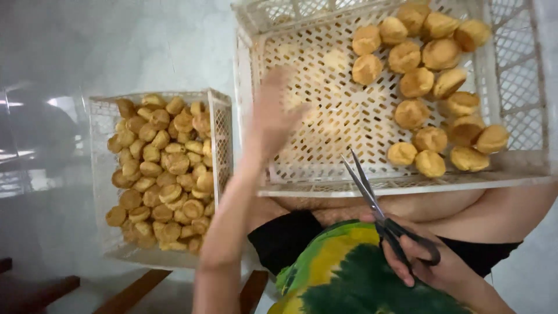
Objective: Trimming or cutting small baked goods using scissors while sitting on the floor.
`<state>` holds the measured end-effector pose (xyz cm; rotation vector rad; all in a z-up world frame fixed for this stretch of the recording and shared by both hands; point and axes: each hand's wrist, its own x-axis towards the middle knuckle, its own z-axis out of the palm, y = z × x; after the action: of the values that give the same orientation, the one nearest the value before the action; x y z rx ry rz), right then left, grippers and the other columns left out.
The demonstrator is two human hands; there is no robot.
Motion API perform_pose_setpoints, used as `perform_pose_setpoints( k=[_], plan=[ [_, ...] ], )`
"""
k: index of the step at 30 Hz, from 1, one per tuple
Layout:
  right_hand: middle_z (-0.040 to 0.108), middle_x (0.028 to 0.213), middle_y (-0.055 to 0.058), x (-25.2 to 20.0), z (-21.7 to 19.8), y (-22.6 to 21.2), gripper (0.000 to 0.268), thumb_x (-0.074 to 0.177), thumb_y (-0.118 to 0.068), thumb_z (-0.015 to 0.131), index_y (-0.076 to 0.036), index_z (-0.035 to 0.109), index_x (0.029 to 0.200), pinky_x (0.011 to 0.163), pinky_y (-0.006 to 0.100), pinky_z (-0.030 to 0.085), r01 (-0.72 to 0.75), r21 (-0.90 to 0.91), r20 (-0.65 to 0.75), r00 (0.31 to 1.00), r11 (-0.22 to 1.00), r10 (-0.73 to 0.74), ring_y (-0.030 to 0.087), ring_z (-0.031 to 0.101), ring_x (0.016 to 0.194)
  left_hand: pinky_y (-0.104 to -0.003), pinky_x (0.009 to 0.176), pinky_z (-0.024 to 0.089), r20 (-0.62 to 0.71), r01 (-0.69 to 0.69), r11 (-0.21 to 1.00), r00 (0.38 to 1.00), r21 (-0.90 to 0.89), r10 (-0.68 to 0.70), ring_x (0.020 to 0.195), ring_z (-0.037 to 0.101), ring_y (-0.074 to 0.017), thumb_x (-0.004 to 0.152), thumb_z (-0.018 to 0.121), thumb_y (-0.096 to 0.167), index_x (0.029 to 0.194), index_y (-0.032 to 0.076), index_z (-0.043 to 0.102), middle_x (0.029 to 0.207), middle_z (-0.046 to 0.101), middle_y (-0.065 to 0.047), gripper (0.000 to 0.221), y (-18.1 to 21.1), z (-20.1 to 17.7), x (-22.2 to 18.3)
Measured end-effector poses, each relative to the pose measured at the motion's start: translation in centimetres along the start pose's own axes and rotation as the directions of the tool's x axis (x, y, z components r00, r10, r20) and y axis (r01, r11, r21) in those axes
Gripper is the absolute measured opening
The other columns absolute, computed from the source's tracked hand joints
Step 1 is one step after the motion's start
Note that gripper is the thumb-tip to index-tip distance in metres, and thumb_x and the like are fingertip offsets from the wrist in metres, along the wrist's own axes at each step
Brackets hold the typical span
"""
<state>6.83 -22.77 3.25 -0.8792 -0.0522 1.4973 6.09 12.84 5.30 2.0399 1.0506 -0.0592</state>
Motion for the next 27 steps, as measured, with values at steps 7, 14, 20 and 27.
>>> perform_pose_setpoints(
  k=[7, 14, 20, 27],
  plan=[
    [0.058, 0.057, 0.013, -2.2, -1.2, -1.0, 0.081, 0.089, -0.045, 0.070, 0.008, 0.051, 0.148, 0.035, 0.026, 0.031, 0.159, 0.034, -0.154, 0.976, 0.987, -0.152, 0.016, 0.046, 0.042, -0.054, 0.095, 0.052, 0.058, -0.530, 0.729, 0.824, 0.432, 0.564, 0.118, 0.058, -0.0438, 0.094, 0.054, 0.024, 0.135, 0.008, 0.055, 0.137, 0.053, -0.021, 0.045, -0.9, 23.3, 14.6],
    [0.054, 0.056, 0.007, -2.6, -1.8, -0.9, 0.073, 0.092, -0.040, 0.064, 0.007, 0.053, 0.147, 0.036, 0.026, 0.030, 0.212, -0.077, -0.150, 0.964, 0.974, -0.221, 0.014, 0.048, 0.040, -0.036, 0.072, 0.062, 0.233, -0.148, 0.988, 0.963, 0.036, 0.136, 0.085, 0.074, -0.0317, 0.072, 0.078, 0.024, 0.139, -0.009, 0.044, 0.101, 0.070, -0.022, 0.082, -0.4, 14.9, 9.2],
    [0.065, 0.069, 0.012, -1.8, 0.0, 0.5, 0.074, 0.091, -0.043, 0.064, -0.002, 0.049, 0.150, 0.046, 0.029, 0.043, 0.180, -0.306, -0.032, 0.979, 0.935, -0.199, 0.018, 0.055, 0.054, -0.063, 0.100, 0.055, 0.477, 0.430, 0.225, 0.847, -0.874, 0.236, 0.103, 0.055, -0.0313, 0.098, 0.053, 0.017, 0.146, 0.001, 0.046, 0.119, 0.047, -0.019, 0.051, -0.7, 10.3, -1.0],
    [0.068, 0.072, 0.011, -2.3, 2.2, 0.3, 0.093, 0.081, -0.060, 0.067, -0.005, 0.046, 0.153, 0.049, 0.030, 0.043, 0.096, -0.412, -0.018, 0.993, 0.906, -0.113, 0.019, 0.062, 0.059, -0.045, 0.092, 0.057, 0.183, 0.248, -0.179, 0.931, -0.952, 0.316, 0.093, 0.062, -0.0217, 0.100, 0.060, 0.015, 0.145, 0.011, 0.041, 0.109, 0.059, -0.014, 0.049, -1.2, 8.8, -8.2]
  ],
)
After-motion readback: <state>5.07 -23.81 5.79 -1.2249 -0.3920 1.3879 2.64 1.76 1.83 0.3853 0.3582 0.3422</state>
